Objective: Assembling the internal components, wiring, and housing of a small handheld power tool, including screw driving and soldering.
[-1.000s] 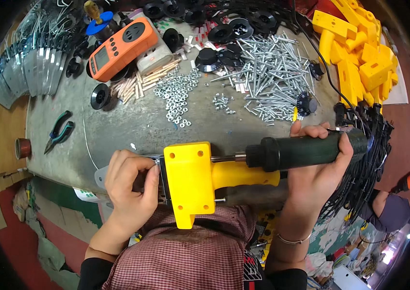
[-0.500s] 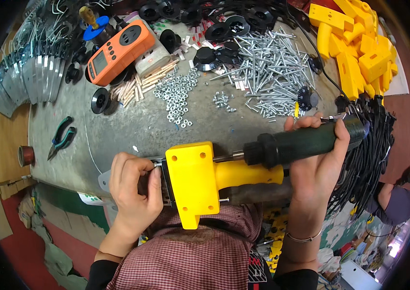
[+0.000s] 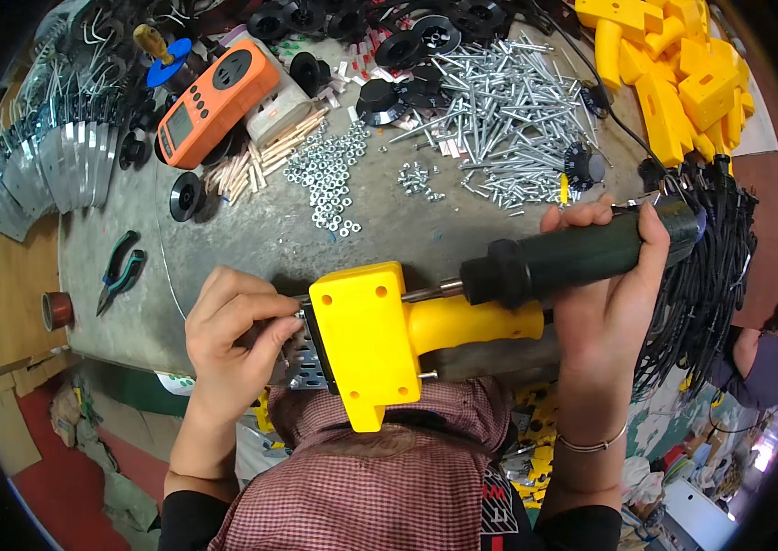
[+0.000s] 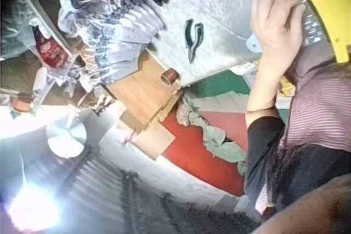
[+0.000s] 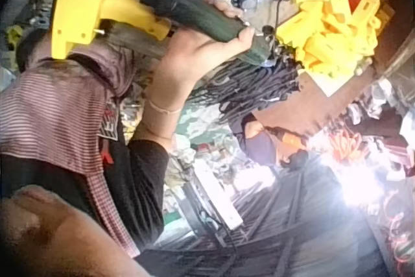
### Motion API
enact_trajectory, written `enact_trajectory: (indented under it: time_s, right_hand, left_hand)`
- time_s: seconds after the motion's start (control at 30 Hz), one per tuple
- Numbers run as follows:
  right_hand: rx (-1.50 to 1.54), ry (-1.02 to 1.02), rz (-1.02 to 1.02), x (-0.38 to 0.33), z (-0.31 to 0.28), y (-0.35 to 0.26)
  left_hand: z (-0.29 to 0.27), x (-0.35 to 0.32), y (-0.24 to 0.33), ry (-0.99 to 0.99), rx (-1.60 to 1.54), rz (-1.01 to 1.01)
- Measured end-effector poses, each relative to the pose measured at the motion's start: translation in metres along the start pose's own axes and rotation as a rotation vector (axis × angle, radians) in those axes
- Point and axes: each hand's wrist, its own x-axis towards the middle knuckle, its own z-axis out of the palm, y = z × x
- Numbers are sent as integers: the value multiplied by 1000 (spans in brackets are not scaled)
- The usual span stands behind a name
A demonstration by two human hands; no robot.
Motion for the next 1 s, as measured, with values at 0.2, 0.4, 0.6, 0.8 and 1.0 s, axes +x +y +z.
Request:
enact_trajectory:
  time_s: [0.2, 0.4, 0.6, 0.8, 1.0]
  right_hand:
    - [53, 40, 9, 4, -1, 0]
    - [-57, 30, -30, 4, -4, 0]
    - [2, 74, -84, 3, -3, 6]
    - [25, 25, -181, 2, 0, 5]
    - [2, -51, -328, -8, -14, -16]
  left_hand:
    - [-3, 1, -5, -23, -84, 55]
    - [-5, 3, -5, -52, -105, 89]
    - [-2, 7, -6, -60, -140, 38]
    - [-12, 27, -13, -246, -227, -32]
    - [-8, 81, -45, -146, 677, 418]
